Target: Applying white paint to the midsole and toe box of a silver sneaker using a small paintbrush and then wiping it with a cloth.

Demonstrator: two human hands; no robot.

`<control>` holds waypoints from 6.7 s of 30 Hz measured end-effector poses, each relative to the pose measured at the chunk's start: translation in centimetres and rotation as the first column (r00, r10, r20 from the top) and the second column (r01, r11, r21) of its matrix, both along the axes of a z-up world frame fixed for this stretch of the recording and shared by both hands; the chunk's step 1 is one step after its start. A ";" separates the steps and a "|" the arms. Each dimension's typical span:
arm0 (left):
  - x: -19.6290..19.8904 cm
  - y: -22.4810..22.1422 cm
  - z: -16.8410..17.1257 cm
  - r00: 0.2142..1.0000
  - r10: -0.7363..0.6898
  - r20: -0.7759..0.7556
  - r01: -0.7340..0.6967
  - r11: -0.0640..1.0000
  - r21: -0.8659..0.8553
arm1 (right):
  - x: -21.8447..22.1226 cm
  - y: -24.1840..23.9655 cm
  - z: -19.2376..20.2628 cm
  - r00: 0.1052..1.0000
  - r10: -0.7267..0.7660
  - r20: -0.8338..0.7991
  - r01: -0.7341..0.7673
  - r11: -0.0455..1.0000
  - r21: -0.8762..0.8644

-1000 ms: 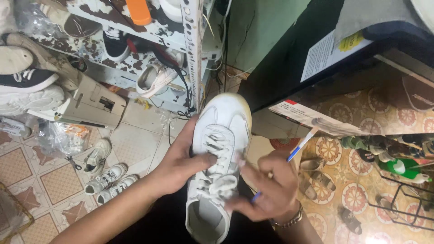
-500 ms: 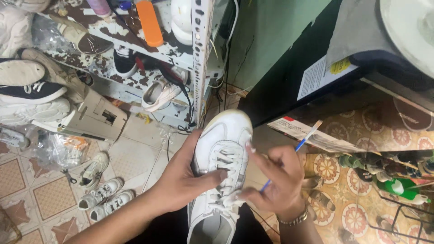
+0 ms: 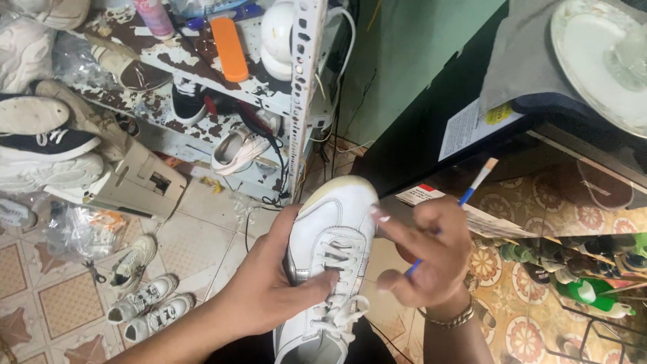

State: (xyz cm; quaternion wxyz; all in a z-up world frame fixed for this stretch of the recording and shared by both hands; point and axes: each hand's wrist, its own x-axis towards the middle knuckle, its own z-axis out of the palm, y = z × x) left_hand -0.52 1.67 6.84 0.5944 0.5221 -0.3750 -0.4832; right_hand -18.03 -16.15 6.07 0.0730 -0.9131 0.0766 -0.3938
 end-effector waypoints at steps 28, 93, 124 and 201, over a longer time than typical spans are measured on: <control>0.2 0.5 -1.0 0.952 0.115 0.282 -0.143 0.987 0.080 | 3.6 4.0 1.8 0.972 0.175 -0.159 -0.182 0.983 -0.034; 8.6 9.4 -7.1 0.892 0.209 -0.401 0.009 0.879 0.477 | 10.6 9.1 -5.6 0.870 0.374 0.321 -0.459 0.375 0.805; 8.1 9.4 -7.2 0.931 0.171 -0.321 -0.039 0.924 0.380 | 9.8 9.4 -5.2 0.891 0.390 0.234 -0.447 0.657 0.606; 21.5 25.9 -28.8 -0.478 0.660 -0.579 -0.637 0.193 0.746 | 40.0 12.1 0.0 0.598 0.795 -0.104 -0.181 0.261 0.948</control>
